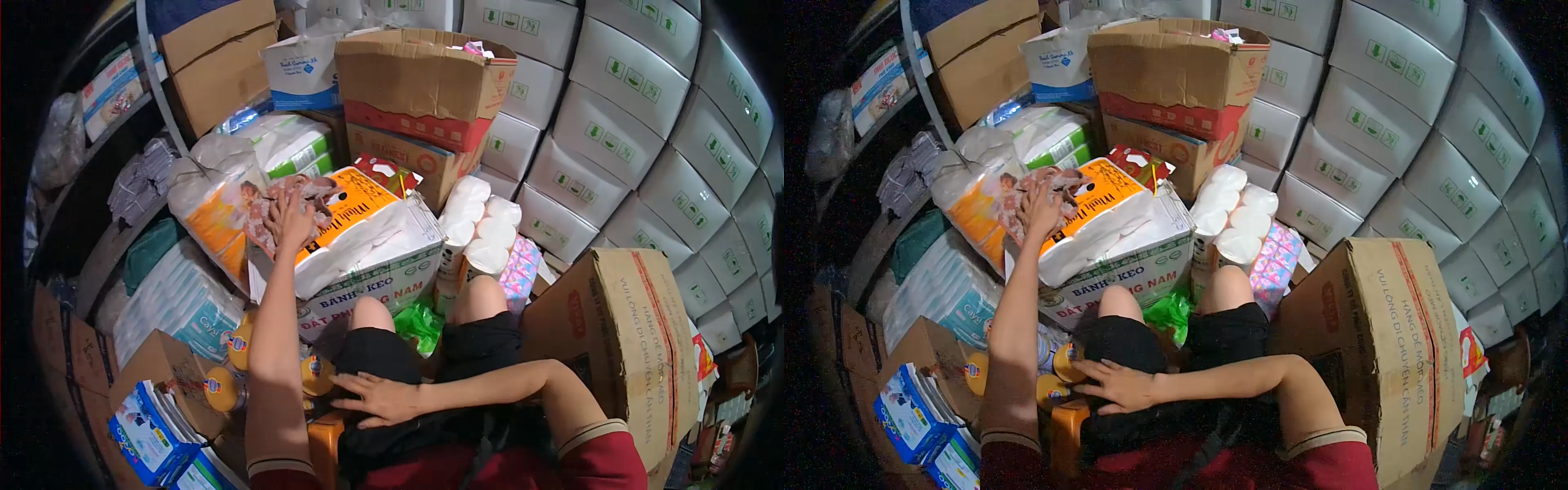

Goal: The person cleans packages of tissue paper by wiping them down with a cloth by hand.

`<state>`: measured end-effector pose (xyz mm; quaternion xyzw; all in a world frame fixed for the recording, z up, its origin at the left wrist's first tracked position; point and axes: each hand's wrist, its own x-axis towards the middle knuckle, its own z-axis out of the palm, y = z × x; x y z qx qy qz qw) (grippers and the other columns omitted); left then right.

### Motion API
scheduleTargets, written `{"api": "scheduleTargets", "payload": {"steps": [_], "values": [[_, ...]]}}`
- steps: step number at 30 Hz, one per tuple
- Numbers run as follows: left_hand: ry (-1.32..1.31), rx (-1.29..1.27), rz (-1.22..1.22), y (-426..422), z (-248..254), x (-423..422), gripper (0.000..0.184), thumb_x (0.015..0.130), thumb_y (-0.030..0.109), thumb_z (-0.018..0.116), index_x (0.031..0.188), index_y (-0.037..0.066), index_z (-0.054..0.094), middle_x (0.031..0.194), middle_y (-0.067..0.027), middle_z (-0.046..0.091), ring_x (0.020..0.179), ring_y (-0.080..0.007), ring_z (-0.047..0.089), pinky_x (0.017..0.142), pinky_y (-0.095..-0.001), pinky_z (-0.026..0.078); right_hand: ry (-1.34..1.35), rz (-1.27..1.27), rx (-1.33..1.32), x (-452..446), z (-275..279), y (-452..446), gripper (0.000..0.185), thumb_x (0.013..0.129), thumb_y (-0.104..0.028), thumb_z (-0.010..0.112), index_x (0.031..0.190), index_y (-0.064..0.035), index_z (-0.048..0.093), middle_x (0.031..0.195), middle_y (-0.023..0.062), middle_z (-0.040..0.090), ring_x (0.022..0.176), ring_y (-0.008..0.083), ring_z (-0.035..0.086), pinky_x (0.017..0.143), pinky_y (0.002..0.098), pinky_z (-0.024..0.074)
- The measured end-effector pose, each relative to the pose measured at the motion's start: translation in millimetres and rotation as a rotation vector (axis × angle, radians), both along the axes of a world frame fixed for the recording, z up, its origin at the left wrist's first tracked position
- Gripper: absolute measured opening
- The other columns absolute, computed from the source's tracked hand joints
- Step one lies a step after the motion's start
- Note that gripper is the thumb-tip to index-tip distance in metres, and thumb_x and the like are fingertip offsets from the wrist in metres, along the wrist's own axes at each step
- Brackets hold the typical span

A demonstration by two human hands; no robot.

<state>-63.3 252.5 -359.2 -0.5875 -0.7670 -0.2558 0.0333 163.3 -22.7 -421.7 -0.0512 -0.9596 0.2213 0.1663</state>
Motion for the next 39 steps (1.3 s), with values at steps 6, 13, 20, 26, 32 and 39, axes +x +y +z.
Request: {"api": "scheduleTargets", "payload": {"steps": [6,13,20,26,32,39], "values": [[0.016,0.045,-0.004,-1,1,3,0.056,0.081,0.038,0.052,0.133,0.02,0.042,0.145,-0.0116,0.027,0.132,-0.039,0.02,0.101,-0.0639,0.013,0.025,0.23,-0.082,-27,-26,-17,0.05,0.087,-0.029,0.05,0.121,0.0067,0.04,0.131,0.0268,0.035,0.124,0.0375,0.037,0.106,0.0436,0.0293],[0.007,0.048,0.002,2,0,5,0.055,0.08,0.037,0.054,0.13,0.018,0.045,0.144,-0.0132,0.027,0.132,-0.0393,0.021,0.101,-0.065,0.013,-0.404,0.111,-0.07,-49,-30,-17,0.059,0.08,-0.039,0.056,0.115,0.0071,0.044,0.108,0.0218,0.051,0.1,0.0352,0.052,0.087,0.0394,0.0429],[0.03,0.043,0.004,0,3,5,0.054,0.08,0.038,0.053,0.129,0.016,0.046,0.144,-0.0138,0.027,0.13,-0.0401,0.024,0.1,-0.0635,0.015,-0.333,0.117,0.044,-34,-40,-37,0.056,0.082,-0.034,0.056,0.119,0.0063,0.043,0.118,0.0201,0.043,0.1,0.0341,0.051,0.08,0.0389,0.0471],[0.026,0.05,-0.09,-1,14,-1,0.047,0.076,0.025,0.06,0.121,0.015,0.053,0.141,-0.0145,0.032,0.125,-0.0358,0.031,0.099,-0.0535,0.028,-0.044,0.014,-0.267,-11,51,34,0.032,0.081,-0.018,0.056,0.104,0.0039,0.052,0.104,0.0222,0.049,0.095,0.0413,0.052,0.082,0.0471,0.0464],[-0.636,0.183,-0.238,34,48,-44,0.036,0.076,0.021,0.063,0.108,0.005,0.061,0.106,-0.0098,0.06,0.094,-0.0223,0.057,0.084,-0.0329,0.043,0.533,-0.513,-0.002,-44,147,217,0.06,0.075,-0.029,0.066,0.121,0.0009,0.042,0.111,0.029,0.045,0.106,0.0455,0.042,0.091,0.049,0.0363],[-1.518,0.036,-0.836,-7,137,3,0.044,0.096,0.039,0.038,0.123,0.006,0.048,0.119,-0.0088,0.055,0.095,-0.018,0.06,0.081,-0.0313,0.051,0.991,-0.413,-0.821,-76,183,288,0.061,0.072,-0.019,0.07,0.123,-0.0044,0.041,0.113,0.0164,0.054,0.098,0.0205,0.054,0.084,0.0339,0.0451]]}}
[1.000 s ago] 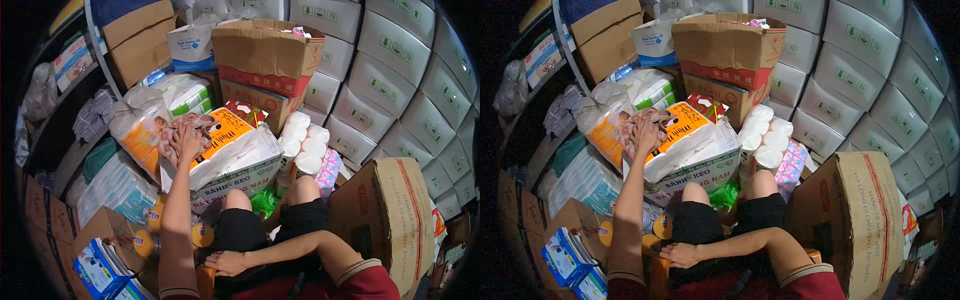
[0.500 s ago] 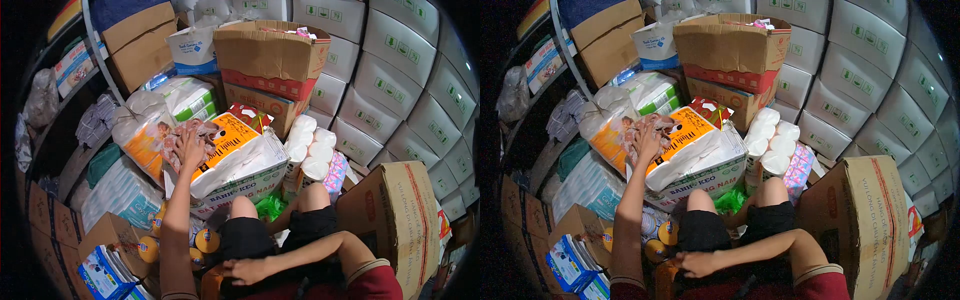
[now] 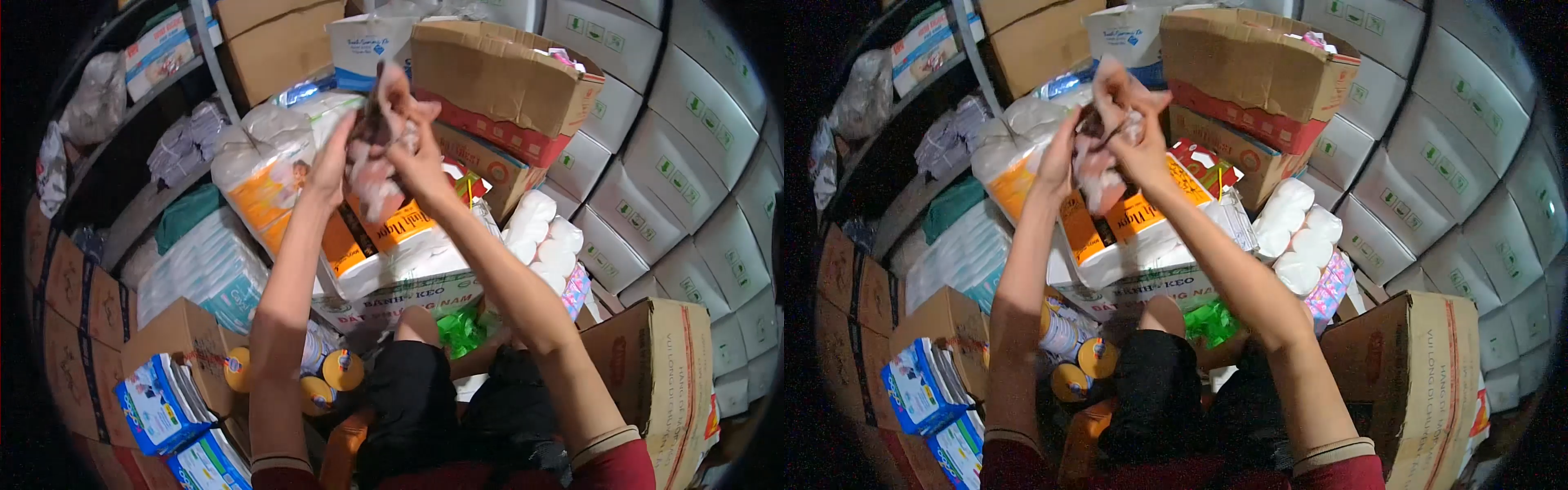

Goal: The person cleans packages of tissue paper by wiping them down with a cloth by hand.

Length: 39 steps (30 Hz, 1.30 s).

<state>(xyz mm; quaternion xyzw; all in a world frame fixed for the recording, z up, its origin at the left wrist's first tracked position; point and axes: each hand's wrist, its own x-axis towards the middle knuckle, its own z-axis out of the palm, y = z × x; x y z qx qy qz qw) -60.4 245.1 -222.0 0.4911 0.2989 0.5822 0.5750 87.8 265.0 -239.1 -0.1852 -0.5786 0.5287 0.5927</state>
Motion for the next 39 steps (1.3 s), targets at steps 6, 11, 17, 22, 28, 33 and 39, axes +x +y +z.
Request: {"api": "scheduleTargets", "payload": {"steps": [6,11,17,22,28,33,39], "values": [[0.178,0.084,0.64,31,-52,-32,0.039,0.09,0.04,0.048,0.11,0.008,0.058,0.104,-0.0098,0.062,0.087,-0.0201,0.061,0.076,-0.0321,0.05,-0.216,-0.264,0.296,17,28,11,0.035,0.076,-0.021,0.071,0.103,-0.0041,0.056,0.091,0.0137,0.065,0.083,0.0194,0.063,0.072,0.0296,0.0483],[1.495,-0.199,0.662,77,-164,-68,0.049,0.084,0.049,0.044,0.122,0.021,0.052,0.128,-0.009,0.047,0.116,-0.0308,0.043,0.097,-0.05,0.029,-1.179,-0.375,0.356,3,-7,2,0.063,0.076,-0.051,0.059,0.128,-0.0183,0.045,0.134,0.0219,0.038,0.122,0.0444,0.036,0.096,0.0544,0.0322],[1.657,-0.238,0.548,46,-165,-42,0.046,0.081,0.045,0.044,0.113,0.013,0.055,0.131,-0.0113,0.045,0.125,-0.0309,0.036,0.104,-0.0547,0.019,-1.416,-0.462,0.301,-34,-110,22,0.056,0.083,-0.056,0.042,0.133,-0.032,0.04,0.145,0.0179,0.024,0.131,0.051,0.014,0.102,0.066,0.0059],[1.641,-0.2,0.836,42,-161,-33,0.045,0.084,0.036,0.043,0.111,0.003,0.057,0.131,-0.0154,0.046,0.127,-0.0357,0.032,0.104,-0.0622,0.011,-1.313,-0.591,0.236,-23,-114,58,0.054,0.083,-0.053,0.039,0.13,-0.0273,0.045,0.14,0.0178,0.034,0.13,0.0504,0.018,0.103,0.0651,0.0043],[1.552,-0.158,0.815,34,-152,-29,0.042,0.089,0.032,0.041,0.124,0.011,0.048,0.128,-0.0148,0.047,0.125,-0.0338,0.034,0.103,-0.0609,0.015,-1.229,-0.656,0.166,7,-119,90,0.055,0.082,-0.054,0.044,0.124,-0.0196,0.05,0.126,0.0194,0.047,0.114,0.0468,0.042,0.094,0.0548,0.0344],[1.553,-0.174,0.821,36,-152,-29,0.043,0.088,0.033,0.041,0.125,0.012,0.048,0.127,-0.015,0.047,0.126,-0.0336,0.034,0.104,-0.0602,0.015,-1.206,-0.606,0.032,44,-127,107,0.056,0.083,-0.054,0.043,0.126,-0.0181,0.049,0.113,0.0242,0.056,0.102,0.0452,0.053,0.086,0.0504,0.044],[1.526,-0.206,0.805,34,-146,-26,0.044,0.087,0.033,0.041,0.124,0.012,0.048,0.126,-0.0164,0.048,0.126,-0.0343,0.033,0.104,-0.0597,0.014,-1.105,-0.712,-0.082,105,-141,115,0.048,0.083,-0.048,0.052,0.099,-0.0045,0.064,0.091,0.0255,0.063,0.091,0.041,0.06,0.078,0.047,0.047]]}}
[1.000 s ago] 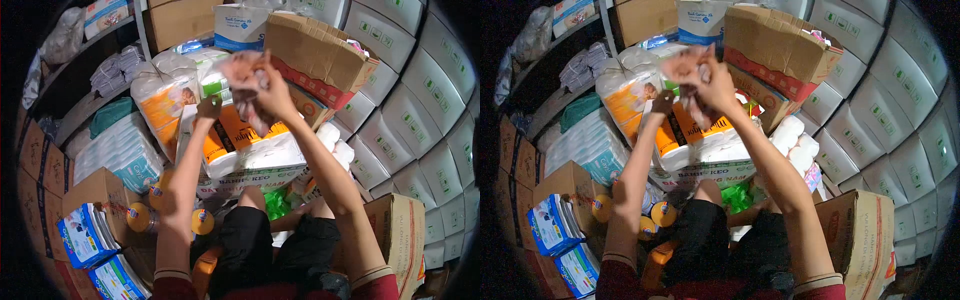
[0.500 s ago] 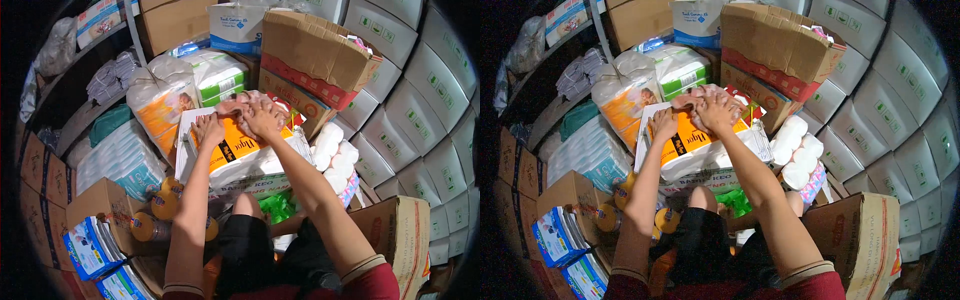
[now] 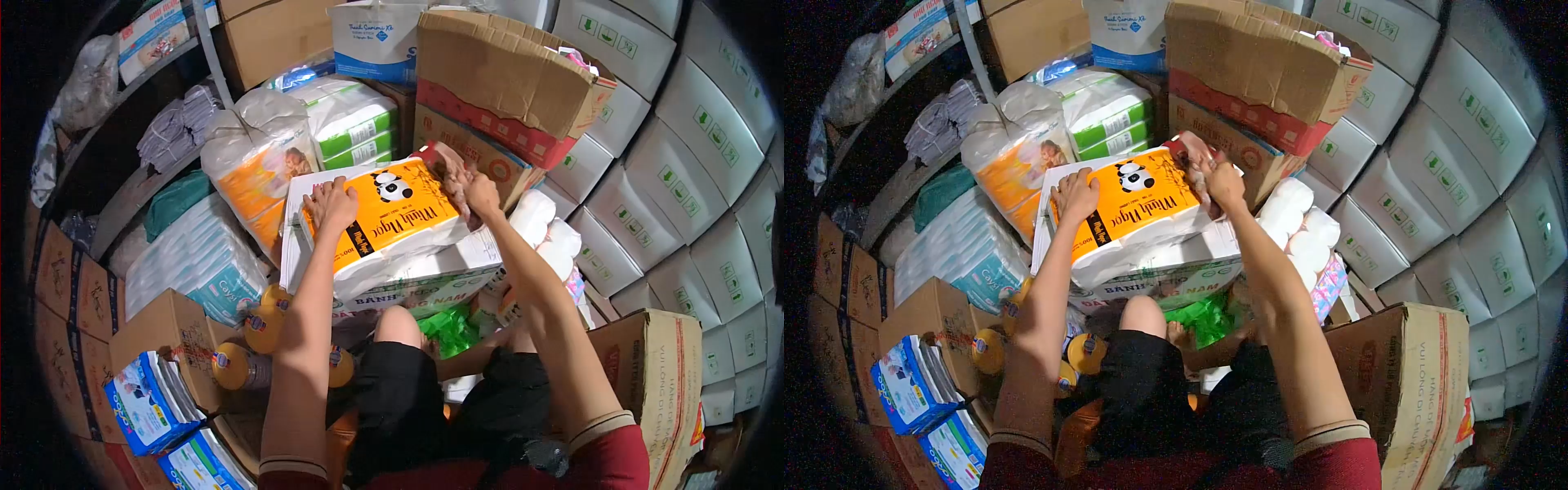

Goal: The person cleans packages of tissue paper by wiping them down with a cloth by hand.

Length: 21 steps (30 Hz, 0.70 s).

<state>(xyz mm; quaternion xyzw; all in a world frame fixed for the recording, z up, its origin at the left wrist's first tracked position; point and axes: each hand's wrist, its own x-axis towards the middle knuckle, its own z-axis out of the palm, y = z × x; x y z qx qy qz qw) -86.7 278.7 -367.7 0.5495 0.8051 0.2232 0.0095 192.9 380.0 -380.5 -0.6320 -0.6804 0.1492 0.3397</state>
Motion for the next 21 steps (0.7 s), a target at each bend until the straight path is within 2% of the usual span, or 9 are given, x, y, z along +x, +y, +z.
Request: {"api": "scheduleTargets", "payload": {"steps": [3,7,9,11,13,15,16,19,21], "values": [[-0.005,-0.003,0.01,1,0,1,0.044,0.087,0.033,0.041,0.124,0.011,0.048,0.127,-0.0168,0.048,0.126,-0.0347,0.034,0.104,-0.06,0.014,0.087,-0.003,0.068,25,11,16,0.041,0.083,-0.043,0.054,0.089,-0.0041,0.065,0.083,0.0236,0.063,0.084,0.0372,0.063,0.072,0.0428,0.0484],[-0.016,-0.016,0.009,-1,2,1,0.043,0.086,0.032,0.042,0.123,0.011,0.049,0.126,-0.0168,0.048,0.126,-0.0343,0.034,0.104,-0.0601,0.013,0.177,0.15,0.283,-9,102,-26,0.047,0.081,-0.048,0.054,0.098,-0.0053,0.064,0.086,0.0253,0.063,0.086,0.0413,0.061,0.074,0.045,0.0487],[-0.015,-0.012,0.006,1,0,-1,0.044,0.085,0.033,0.044,0.123,0.011,0.049,0.127,-0.0165,0.047,0.126,-0.0338,0.033,0.104,-0.06,0.013,0.198,0.254,0.459,-44,117,-40,0.044,0.084,-0.046,0.054,0.097,-0.0048,0.061,0.075,0.0199,0.063,0.079,0.0346,0.064,0.072,0.0394,0.0497],[0.055,-0.071,0.028,12,-13,-10,0.048,0.082,0.035,0.049,0.123,0.011,0.049,0.129,-0.0157,0.046,0.127,-0.0335,0.032,0.104,-0.0601,0.013,-0.084,0.38,0.224,-75,134,-66,0.052,0.083,-0.052,0.052,0.108,-0.0072,0.059,0.094,0.0248,0.062,0.096,0.0371,0.06,0.082,0.0423,0.0476],[0.104,-0.08,0.012,11,-14,-12,0.053,0.078,0.037,0.056,0.122,0.01,0.049,0.13,-0.0151,0.044,0.128,-0.0334,0.031,0.104,-0.06,0.014,-0.378,0.474,0.068,-102,100,-74,0.06,0.081,-0.058,0.049,0.118,-0.0111,0.054,0.124,0.0294,0.046,0.118,0.0453,0.042,0.091,0.0557,0.0384],[0.131,-0.038,-0.045,-2,-7,-8,0.058,0.072,0.037,0.063,0.121,0.008,0.05,0.131,-0.0146,0.043,0.128,-0.0335,0.03,0.104,-0.0598,0.014,-0.472,0.27,0.115,-129,45,-91,0.063,0.077,-0.062,0.05,0.122,-0.017,0.052,0.138,0.025,0.029,0.126,0.049,0.024,0.093,0.0667,0.0258],[0.091,-0.029,-0.038,1,-7,-10,0.063,0.068,0.037,0.069,0.119,0.004,0.052,0.131,-0.0151,0.044,0.128,-0.0339,0.03,0.105,-0.0584,0.015,-0.395,0.264,0.303,-134,35,-92,0.06,0.077,-0.061,0.05,0.122,-0.0215,0.052,0.135,0.0199,0.034,0.124,0.0464,0.026,0.093,0.0692,0.0214],[0.091,-0.097,-0.004,2,-5,-8,0.06,0.07,0.035,0.067,0.118,0.002,0.053,0.131,-0.0158,0.044,0.127,-0.0337,0.032,0.105,-0.0569,0.016,-0.321,0.296,0.279,-120,30,-88,0.056,0.076,-0.058,0.051,0.121,-0.0253,0.053,0.131,0.015,0.041,0.12,0.0442,0.031,0.095,0.0655,0.0223],[0.079,-0.125,-0.008,5,-1,-7,0.049,0.08,0.031,0.055,0.119,0.002,0.052,0.131,-0.0159,0.044,0.126,-0.0332,0.034,0.105,-0.0563,0.015,-0.271,0.264,0.329,-107,21,-78,0.051,0.077,-0.055,0.053,0.118,-0.0256,0.056,0.127,0.0116,0.046,0.118,0.0432,0.034,0.095,0.063,0.0259]]}}
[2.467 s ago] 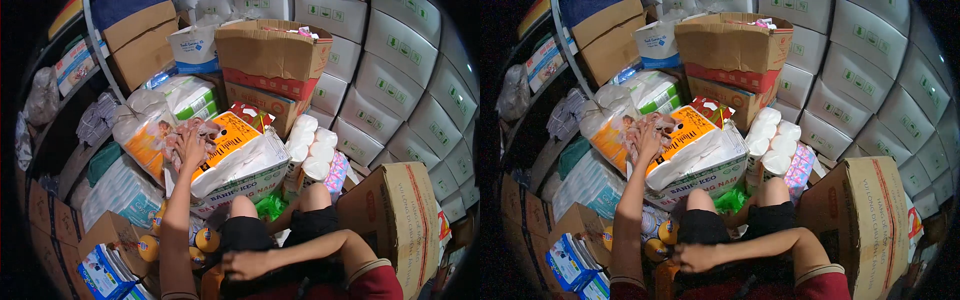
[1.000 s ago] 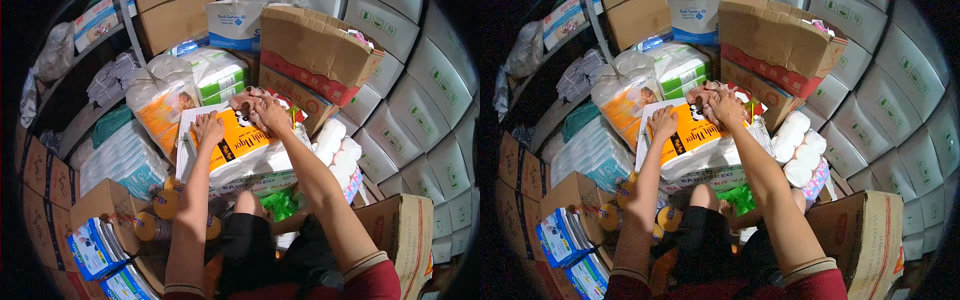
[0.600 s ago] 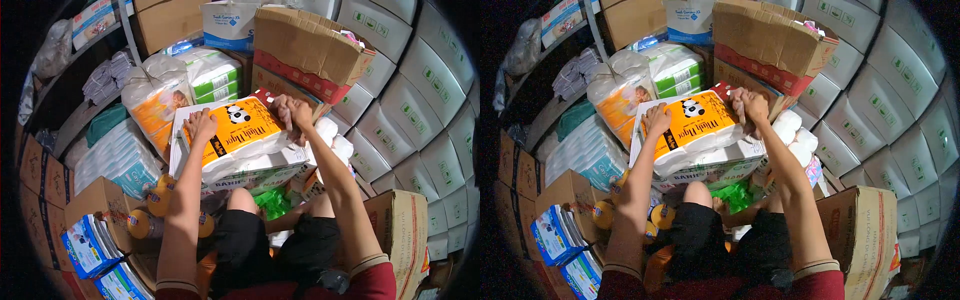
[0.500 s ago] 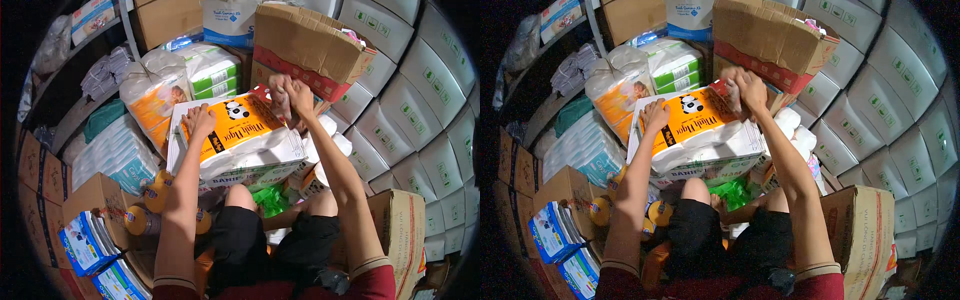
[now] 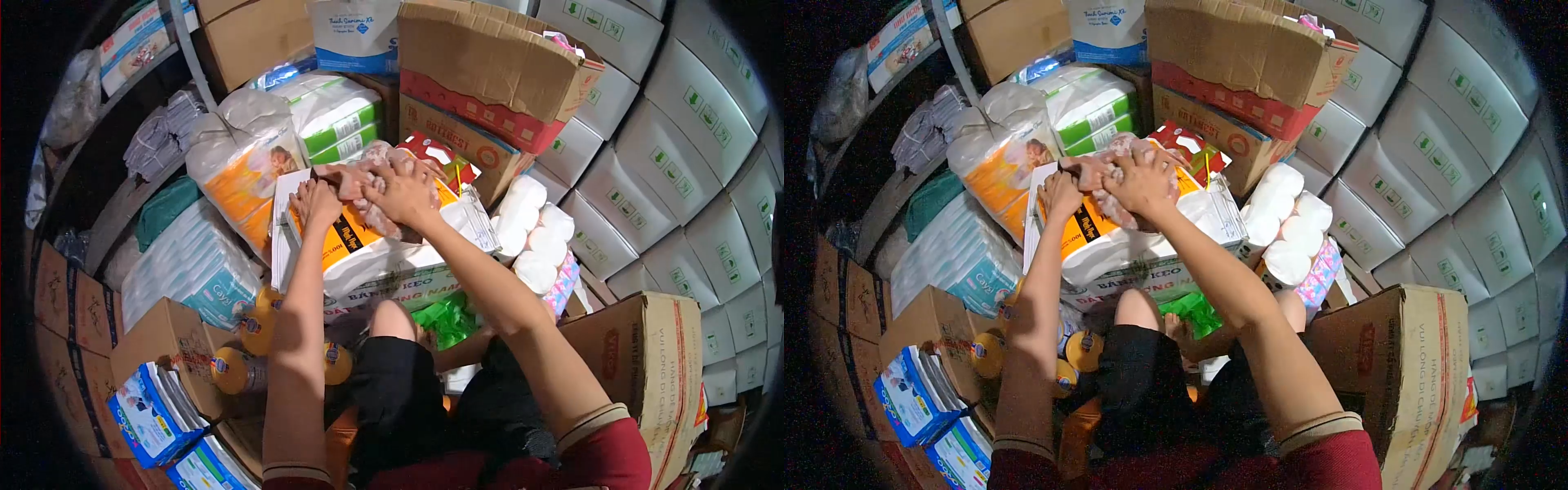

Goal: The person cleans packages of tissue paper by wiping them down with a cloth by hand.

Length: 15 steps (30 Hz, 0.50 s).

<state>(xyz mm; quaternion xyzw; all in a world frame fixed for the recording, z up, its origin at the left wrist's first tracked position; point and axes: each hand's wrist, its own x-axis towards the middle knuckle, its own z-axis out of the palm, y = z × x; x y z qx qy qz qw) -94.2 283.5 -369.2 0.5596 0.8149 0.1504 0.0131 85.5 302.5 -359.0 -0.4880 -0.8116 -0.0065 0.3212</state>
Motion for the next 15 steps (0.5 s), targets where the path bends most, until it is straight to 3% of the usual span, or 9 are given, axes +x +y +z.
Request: {"api": "scheduleTargets", "payload": {"steps": [2,3,8,12,13,15], "values": [[-0.077,0.064,0.031,4,-4,-2,0.045,0.084,0.029,0.048,0.119,0.002,0.052,0.131,-0.0155,0.045,0.125,-0.033,0.034,0.105,-0.0566,0.015,0.042,-0.011,-0.013,14,-6,12,0.05,0.075,-0.054,0.055,0.114,-0.0224,0.059,0.125,0.0111,0.048,0.118,0.0426,0.034,0.093,0.0637,0.0267],[-0.087,0.101,0.019,1,-3,0,0.041,0.087,0.028,0.041,0.12,0.005,0.052,0.13,-0.0137,0.047,0.126,-0.0325,0.034,0.106,-0.0564,0.014,0.019,-0.052,-0.009,22,-5,14,0.049,0.076,-0.053,0.056,0.113,-0.0214,0.059,0.122,0.0121,0.051,0.114,0.0426,0.039,0.092,0.0588,0.0326],[-0.143,0.165,0.029,1,-4,0,0.038,0.087,0.025,0.042,0.121,0.015,0.054,0.129,-0.0098,0.049,0.126,-0.0293,0.035,0.106,-0.055,0.013,0.119,-0.068,-0.087,59,-13,37,0.043,0.075,-0.042,0.063,0.109,-0.0147,0.06,0.11,0.0155,0.057,0.097,0.0392,0.055,0.082,0.0476,0.0455],[-0.206,0.199,0.05,1,-5,-3,0.034,0.085,0.022,0.044,0.116,0.016,0.057,0.125,-0.0075,0.053,0.125,-0.0264,0.036,0.107,-0.0536,0.012,0.094,-0.109,-0.237,91,9,35,0.041,0.078,-0.038,0.063,0.108,-0.011,0.06,0.095,0.0208,0.062,0.089,0.0372,0.061,0.076,0.0464,0.0486],[-0.217,0.197,0.055,1,-4,-3,0.034,0.085,0.022,0.045,0.115,0.016,0.058,0.125,-0.0073,0.053,0.125,-0.0261,0.037,0.107,-0.0535,0.012,0.053,-0.164,-0.237,98,12,37,0.045,0.076,-0.044,0.063,0.104,-0.0091,0.061,0.088,0.0205,0.064,0.087,0.0348,0.062,0.074,0.0449,0.0496],[-0.225,0.233,0.075,2,-6,-3,0.032,0.085,0.023,0.044,0.112,0.017,0.06,0.122,-0.0065,0.056,0.123,-0.0253,0.038,0.107,-0.0526,0.013,0.104,-0.165,-0.213,108,27,35,0.042,0.075,-0.043,0.062,0.101,-0.009,0.061,0.089,0.0209,0.064,0.087,0.0373,0.062,0.075,0.0452,0.0489]]}}
